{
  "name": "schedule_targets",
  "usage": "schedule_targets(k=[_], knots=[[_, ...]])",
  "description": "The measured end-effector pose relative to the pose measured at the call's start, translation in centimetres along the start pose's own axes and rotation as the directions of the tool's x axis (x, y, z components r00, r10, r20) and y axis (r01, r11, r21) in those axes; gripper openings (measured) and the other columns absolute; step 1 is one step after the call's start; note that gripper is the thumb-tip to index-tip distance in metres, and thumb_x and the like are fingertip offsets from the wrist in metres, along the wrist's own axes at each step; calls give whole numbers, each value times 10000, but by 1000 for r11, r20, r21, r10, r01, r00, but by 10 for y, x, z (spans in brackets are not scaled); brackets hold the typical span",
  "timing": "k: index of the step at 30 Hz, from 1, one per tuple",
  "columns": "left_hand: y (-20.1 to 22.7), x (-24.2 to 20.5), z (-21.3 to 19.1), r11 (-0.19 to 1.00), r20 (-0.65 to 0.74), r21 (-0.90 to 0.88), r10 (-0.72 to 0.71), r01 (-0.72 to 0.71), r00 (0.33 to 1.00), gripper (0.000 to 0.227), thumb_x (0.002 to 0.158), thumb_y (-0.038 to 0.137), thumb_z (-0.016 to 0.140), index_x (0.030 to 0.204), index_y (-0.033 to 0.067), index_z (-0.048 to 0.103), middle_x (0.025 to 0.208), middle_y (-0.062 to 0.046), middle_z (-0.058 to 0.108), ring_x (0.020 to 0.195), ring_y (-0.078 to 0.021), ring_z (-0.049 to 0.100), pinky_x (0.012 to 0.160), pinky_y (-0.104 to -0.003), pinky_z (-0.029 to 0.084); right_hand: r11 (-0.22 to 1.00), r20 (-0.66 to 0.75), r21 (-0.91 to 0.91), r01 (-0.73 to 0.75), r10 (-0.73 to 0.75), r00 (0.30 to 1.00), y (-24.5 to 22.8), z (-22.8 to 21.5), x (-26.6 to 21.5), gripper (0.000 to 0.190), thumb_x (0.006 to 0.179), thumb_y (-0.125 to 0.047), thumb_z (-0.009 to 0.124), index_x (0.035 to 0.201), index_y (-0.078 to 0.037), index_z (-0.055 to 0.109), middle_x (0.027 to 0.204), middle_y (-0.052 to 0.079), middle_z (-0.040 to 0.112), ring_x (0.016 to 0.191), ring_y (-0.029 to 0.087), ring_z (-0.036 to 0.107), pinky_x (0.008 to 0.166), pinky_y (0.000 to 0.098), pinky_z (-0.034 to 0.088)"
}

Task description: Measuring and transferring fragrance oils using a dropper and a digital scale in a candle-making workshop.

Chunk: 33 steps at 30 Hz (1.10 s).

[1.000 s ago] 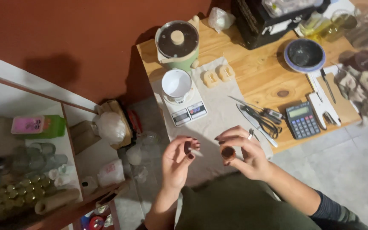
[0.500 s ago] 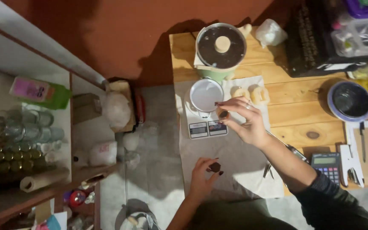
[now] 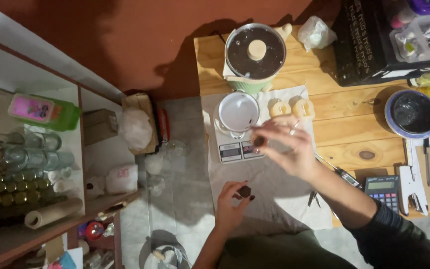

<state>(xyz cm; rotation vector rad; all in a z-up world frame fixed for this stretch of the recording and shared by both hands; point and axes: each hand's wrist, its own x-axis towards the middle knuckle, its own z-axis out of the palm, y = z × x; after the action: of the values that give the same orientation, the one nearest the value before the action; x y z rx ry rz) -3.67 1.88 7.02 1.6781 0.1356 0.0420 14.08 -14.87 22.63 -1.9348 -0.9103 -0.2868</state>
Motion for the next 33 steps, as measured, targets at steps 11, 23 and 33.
schedule_targets(k=[11,23,33], knots=[[-6,-8,-5,1000,39,2,9,-9,999,408,799,24,819,1191,56,714,1126,-102,675,938,-204,708,741,-300,574,997,-27,-67,40,-42,999,-16,-6,-6,400,789,-111,876,1160,-66,735,1212,50,747,1166,247,644,1030,363,449],[0,-11,-7,1000,56,8,-6,5,998,423,787,13,822,1194,62,718,1129,-98,662,891,-194,696,718,-286,574,989,30,-107,104,-102,994,-38,-14,5,347,779,-132,886,1100,-121,755,1174,18,758,1086,200,654,1000,352,410],[8,-10,0,1000,99,-26,5,-2,995,434,790,-11,804,1210,64,724,1129,-94,659,942,-190,694,739,-288,572,980,-80,-92,175,-183,980,-69,-37,17,368,771,-154,903,1094,-74,747,1161,49,748,1051,225,635,949,364,417]])
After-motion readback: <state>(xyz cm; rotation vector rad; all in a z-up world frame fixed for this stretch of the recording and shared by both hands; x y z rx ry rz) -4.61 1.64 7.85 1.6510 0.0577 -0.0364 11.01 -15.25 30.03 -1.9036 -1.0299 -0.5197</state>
